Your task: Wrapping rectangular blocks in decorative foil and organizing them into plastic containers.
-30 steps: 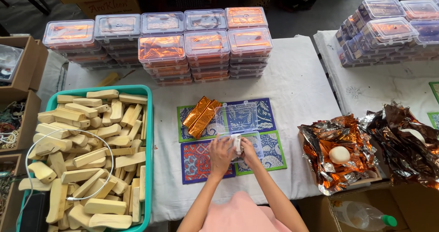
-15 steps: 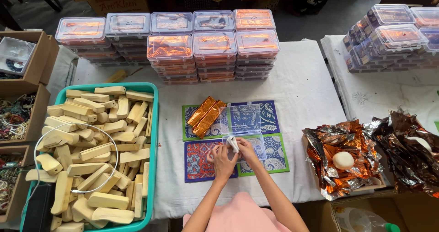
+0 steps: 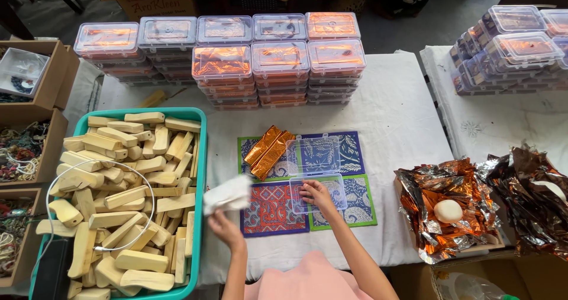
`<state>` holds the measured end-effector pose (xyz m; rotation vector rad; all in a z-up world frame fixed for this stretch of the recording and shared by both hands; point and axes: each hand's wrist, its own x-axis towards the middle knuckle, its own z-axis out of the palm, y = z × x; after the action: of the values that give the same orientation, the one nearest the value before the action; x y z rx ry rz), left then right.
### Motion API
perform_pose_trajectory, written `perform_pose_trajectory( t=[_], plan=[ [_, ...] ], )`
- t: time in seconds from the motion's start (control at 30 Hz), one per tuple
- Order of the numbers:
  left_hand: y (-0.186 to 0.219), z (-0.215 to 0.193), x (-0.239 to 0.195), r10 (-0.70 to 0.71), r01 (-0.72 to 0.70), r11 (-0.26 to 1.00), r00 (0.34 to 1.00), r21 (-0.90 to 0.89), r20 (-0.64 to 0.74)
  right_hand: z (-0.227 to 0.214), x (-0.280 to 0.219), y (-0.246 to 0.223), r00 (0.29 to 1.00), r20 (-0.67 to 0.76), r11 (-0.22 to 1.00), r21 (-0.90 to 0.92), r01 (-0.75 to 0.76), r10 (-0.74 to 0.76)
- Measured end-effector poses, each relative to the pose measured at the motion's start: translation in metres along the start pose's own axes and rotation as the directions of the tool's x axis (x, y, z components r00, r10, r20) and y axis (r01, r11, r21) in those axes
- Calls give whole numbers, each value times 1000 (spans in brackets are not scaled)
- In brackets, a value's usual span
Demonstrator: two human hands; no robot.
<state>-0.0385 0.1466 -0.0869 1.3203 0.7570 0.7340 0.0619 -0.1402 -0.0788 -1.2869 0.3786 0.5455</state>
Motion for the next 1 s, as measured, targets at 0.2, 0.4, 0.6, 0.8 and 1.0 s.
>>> perform_pose_trajectory(
  t=[0.2,0.4,0.6,0.8,1.0],
  plan=[
    [10,4,-41,13,15,991,979,136,-203,-1,3,6,999,-19,995,-87,47,-49],
    [102,104,-10,277,-600,667,750,442,601,-1,2,4,999,-20,995,-91,48,-50],
    [71,173,34,316,-825,285,561,487,766,2,-3,-3,999,-36,995,-90,35,-38],
    [69,180,37,306,-857,100,510,506,804,-1,2,1,999,-21,997,-69,24,-26],
    [72,184,35,292,-860,88,504,502,813,-3,4,3,1000,-15,997,-79,23,-24]
  ],
)
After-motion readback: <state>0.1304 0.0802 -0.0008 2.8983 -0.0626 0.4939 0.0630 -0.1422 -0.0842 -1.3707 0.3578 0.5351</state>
